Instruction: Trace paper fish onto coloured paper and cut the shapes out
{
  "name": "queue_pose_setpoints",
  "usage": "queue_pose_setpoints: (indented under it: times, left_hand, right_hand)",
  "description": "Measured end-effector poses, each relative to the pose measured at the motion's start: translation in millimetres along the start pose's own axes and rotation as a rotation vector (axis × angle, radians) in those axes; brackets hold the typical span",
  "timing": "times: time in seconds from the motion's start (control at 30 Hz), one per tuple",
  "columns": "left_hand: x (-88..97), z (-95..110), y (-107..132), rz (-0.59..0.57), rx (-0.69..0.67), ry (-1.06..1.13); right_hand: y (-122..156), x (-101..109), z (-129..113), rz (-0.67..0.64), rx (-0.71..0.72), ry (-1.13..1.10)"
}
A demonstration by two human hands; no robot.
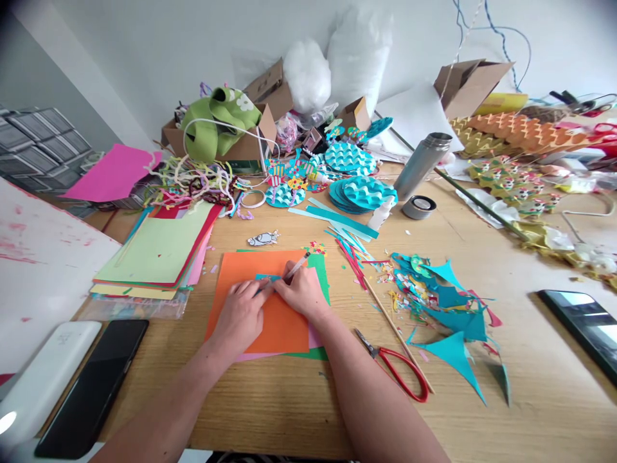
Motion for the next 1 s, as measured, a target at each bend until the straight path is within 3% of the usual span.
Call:
queue_pose_setpoints:
  times: [1.0]
  left_hand:
    - [0.6,0.4,0.7,0.005,-0.003,0.004]
  right_hand:
    - [0.4,0.7,-0.1,-0.003,-0.018,-0.017]
Point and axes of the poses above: each hand's wrist, its own y-axis away from the middle knuckle, its own x-axis out of the back of the hand, z = x × y, the point moved 8 cm from there along -y, towards the middle knuckle, and after that the axes turned 5 degrees about x, right-handed, at the moved point
